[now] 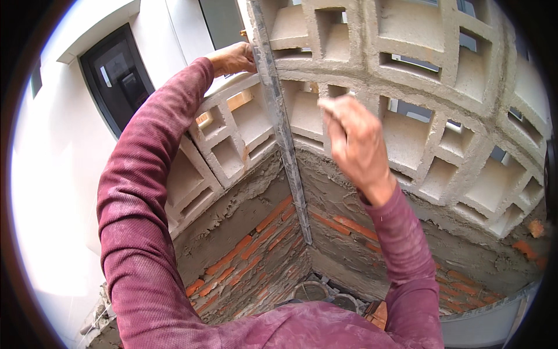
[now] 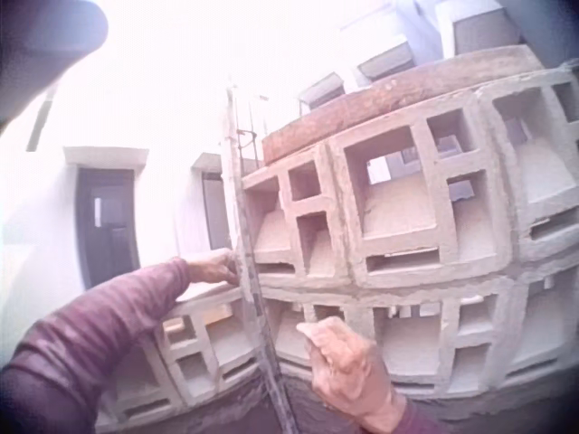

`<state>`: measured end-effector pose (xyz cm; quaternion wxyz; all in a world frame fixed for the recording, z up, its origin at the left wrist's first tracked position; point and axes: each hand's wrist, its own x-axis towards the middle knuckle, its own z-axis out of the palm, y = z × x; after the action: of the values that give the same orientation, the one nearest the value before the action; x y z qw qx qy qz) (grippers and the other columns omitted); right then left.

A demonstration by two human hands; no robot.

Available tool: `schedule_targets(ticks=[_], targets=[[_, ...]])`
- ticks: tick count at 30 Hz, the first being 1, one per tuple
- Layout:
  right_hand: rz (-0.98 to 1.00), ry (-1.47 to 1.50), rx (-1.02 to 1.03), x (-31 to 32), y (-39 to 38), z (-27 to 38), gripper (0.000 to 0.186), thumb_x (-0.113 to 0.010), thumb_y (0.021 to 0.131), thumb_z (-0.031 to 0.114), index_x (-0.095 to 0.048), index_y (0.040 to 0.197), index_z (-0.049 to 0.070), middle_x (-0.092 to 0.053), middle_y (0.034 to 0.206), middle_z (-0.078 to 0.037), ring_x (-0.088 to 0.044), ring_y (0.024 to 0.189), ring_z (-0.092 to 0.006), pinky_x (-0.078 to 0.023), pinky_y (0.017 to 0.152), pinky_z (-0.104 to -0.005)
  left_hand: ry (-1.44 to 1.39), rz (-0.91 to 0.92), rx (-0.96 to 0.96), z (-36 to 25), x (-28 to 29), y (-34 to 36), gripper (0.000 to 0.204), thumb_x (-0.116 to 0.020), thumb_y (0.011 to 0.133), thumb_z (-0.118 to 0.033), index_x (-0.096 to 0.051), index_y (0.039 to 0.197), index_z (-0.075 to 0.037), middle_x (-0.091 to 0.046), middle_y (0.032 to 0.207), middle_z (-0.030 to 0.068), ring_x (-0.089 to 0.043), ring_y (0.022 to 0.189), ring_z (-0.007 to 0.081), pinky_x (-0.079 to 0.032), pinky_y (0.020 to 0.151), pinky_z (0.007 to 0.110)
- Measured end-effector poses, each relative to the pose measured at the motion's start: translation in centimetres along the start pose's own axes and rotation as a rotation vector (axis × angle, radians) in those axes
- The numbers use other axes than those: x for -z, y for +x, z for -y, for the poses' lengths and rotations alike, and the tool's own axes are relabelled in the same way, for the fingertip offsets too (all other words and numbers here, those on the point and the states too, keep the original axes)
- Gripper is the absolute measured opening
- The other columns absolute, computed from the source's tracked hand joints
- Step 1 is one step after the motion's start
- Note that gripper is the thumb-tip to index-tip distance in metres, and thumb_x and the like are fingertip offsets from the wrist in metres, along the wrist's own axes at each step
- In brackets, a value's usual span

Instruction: The person cuts a white wire with pliers and then ties it to a metal rod on a brick wall. They then use a metal ruler to measure the distance between the wire and the wall.

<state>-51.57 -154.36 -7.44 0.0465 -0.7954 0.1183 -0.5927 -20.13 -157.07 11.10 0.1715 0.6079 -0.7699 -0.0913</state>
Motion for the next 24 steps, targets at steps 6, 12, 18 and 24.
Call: schedule_targets(ticks=[6, 12, 18, 24], targets=[[0.100, -0.824, 0.224, -3.3, 12.6, 0.3, 0.014, -0.056, 0.090, 0.003, -0.070, 0.086, 0.002, -0.066, 0.095, -0.009, -0.068, 0.067, -0.0178, -0.057, 0.054, -0.0281, 0.061, -0.046, -0.003, 1.8, -0.1, 2.2, 0.018, -0.067, 0.088, -0.002, -0.073, 0.104, -0.005, -0.072, 0.100, 0.0024, -0.064, 0.090, 0.0130, -0.050, 0.092, 0.029], [0.198, -0.900, 0.198, -6.5, 13.3, 0.2, 0.010, -0.058, 0.086, 0.008, -0.067, 0.083, 0.004, -0.063, 0.104, -0.010, -0.071, 0.081, -0.0295, -0.059, 0.068, -0.0401, -0.017, 0.065, -0.013, 4.6, 0.5, 4.6, 0.020, -0.066, 0.084, 0.001, -0.073, 0.099, -0.009, -0.066, 0.084, -0.0050, -0.054, 0.075, 0.0088, -0.046, 0.073, 0.028], [0.147, -0.902, 0.251, -7.3, 13.5, -0.2, 0.011, -0.057, 0.082, 0.005, -0.068, 0.085, 0.006, -0.066, 0.095, -0.012, -0.069, 0.085, -0.0318, -0.057, 0.073, -0.0423, -0.077, 0.004, -0.091, 4.3, -0.2, 4.5, 0.023, -0.065, 0.082, 0.003, -0.072, 0.102, -0.006, -0.068, 0.088, -0.0039, -0.058, 0.079, 0.0123, -0.047, 0.079, 0.031], [0.134, -0.848, 0.187, -7.6, 12.5, -0.2, 0.010, -0.058, 0.082, 0.008, -0.067, 0.086, 0.005, -0.065, 0.091, -0.011, -0.068, 0.088, -0.0302, -0.056, 0.071, -0.0430, -0.088, -0.040, -0.155, 4.1, -0.4, 4.7, 0.020, -0.068, 0.072, 0.003, -0.075, 0.089, -0.004, -0.066, 0.079, -0.0028, -0.055, 0.070, 0.0118, -0.044, 0.063, 0.030]])
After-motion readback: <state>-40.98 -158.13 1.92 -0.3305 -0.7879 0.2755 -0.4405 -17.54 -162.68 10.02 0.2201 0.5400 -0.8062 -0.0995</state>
